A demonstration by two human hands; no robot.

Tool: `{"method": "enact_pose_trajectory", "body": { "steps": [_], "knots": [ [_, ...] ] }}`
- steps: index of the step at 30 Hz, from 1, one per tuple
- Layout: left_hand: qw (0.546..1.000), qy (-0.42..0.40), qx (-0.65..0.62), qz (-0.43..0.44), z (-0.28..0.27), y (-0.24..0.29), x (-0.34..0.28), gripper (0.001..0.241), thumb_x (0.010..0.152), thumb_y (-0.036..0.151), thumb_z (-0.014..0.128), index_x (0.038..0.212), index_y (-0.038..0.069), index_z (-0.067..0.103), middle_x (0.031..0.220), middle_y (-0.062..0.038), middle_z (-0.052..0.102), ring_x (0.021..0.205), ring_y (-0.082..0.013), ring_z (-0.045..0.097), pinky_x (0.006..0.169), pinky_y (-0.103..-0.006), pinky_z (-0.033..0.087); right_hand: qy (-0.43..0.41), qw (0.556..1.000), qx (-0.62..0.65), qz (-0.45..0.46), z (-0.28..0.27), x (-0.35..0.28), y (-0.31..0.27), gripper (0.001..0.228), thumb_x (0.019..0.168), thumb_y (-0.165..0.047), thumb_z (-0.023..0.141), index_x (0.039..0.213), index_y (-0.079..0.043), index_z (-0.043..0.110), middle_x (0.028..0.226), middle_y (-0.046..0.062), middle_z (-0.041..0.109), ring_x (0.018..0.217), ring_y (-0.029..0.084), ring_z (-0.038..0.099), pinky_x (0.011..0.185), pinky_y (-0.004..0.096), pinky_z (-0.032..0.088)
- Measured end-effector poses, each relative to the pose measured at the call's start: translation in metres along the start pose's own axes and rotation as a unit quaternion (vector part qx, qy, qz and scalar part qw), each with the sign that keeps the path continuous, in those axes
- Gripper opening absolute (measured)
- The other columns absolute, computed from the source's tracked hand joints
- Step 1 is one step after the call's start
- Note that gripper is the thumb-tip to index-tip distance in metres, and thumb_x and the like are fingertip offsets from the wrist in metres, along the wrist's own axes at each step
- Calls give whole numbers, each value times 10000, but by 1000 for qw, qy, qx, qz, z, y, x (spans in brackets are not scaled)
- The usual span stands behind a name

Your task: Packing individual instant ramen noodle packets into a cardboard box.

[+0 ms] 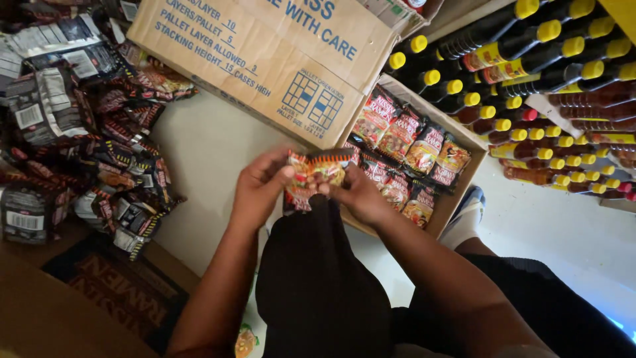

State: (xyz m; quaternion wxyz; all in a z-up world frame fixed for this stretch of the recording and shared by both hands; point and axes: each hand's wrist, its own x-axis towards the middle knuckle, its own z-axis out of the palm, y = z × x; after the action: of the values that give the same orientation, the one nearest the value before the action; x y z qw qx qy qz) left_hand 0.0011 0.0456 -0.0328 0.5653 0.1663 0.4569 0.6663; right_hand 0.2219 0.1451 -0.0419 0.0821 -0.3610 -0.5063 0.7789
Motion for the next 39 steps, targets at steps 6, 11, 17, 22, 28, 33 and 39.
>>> {"method": "enact_pose_trajectory", "body": {
  "steps": [6, 11, 17, 22, 28, 33, 39],
  "knots": [
    [994, 49, 72, -66, 6, -43, -4, 142, 1014, 112, 710, 1036, -28, 706, 894, -44, 706, 785, -115, 616, 715, -297, 522, 75, 996, 53, 9, 22, -16, -11, 561, 894, -37, 740, 1380, -31, 459, 1273, 109, 665, 1138, 204, 682, 1021, 374, 555],
    [996, 39, 81, 29, 4, -25, -2, 190, 1020, 109, 660, 1191, 27, 649, 1089, -41, 699, 995, -93, 637, 902, -261, 519, 219, 970, 100, 7, -9, -28, 5, 490, 917, -58, 684, 1354, -60, 465, 1203, 120, 679, 1058, 239, 704, 905, 399, 612],
    [984, 175, 13, 9, -14, -12, -3, 196, 1041, 144, 597, 1209, 45, 617, 1117, -66, 696, 997, -145, 665, 858, -289, 527, 419, 892, 166, 25, -99, -18, 76, 457, 923, -81, 705, 1310, -68, 463, 1138, 125, 689, 946, 271, 695, 739, 457, 583],
    [977, 211, 7, 2, -26, -22, -9, 161, 1053, 141, 589, 1182, 53, 626, 1083, -69, 707, 960, -142, 651, 859, -290, 520, 330, 922, 202, 24, -78, 4, 80, 406, 932, -92, 716, 1284, -49, 520, 1138, 123, 692, 922, 247, 734, 784, 434, 645],
    [971, 234, 50, 16, -42, -35, -10, 159, 1049, 187, 605, 1167, 83, 630, 1057, -47, 706, 940, -136, 654, 848, -284, 525, 332, 926, 111, 140, -83, 26, 122, 402, 952, -137, 716, 1145, -66, 371, 907, 79, 493, 666, 256, 577, 590, 510, 614],
    [957, 256, 108, 81, -83, -70, -7, 205, 1060, 276, 640, 1144, 89, 646, 991, -13, 661, 898, -123, 615, 801, -278, 503, 300, 933, -180, 79, -162, 35, 239, 371, 962, -339, 751, 1052, -60, 523, 793, 69, 619, 671, 191, 592, 546, 370, 519],
    [927, 371, -5, 61, -104, -34, -8, 199, 985, 280, 641, 1124, 139, 638, 959, 8, 680, 821, -116, 651, 707, -274, 508, 337, 902, -229, 140, -80, 16, 104, 511, 851, -414, 815, 1019, -67, 479, 732, 53, 527, 577, 190, 502, 492, 365, 425]
  ]
}}
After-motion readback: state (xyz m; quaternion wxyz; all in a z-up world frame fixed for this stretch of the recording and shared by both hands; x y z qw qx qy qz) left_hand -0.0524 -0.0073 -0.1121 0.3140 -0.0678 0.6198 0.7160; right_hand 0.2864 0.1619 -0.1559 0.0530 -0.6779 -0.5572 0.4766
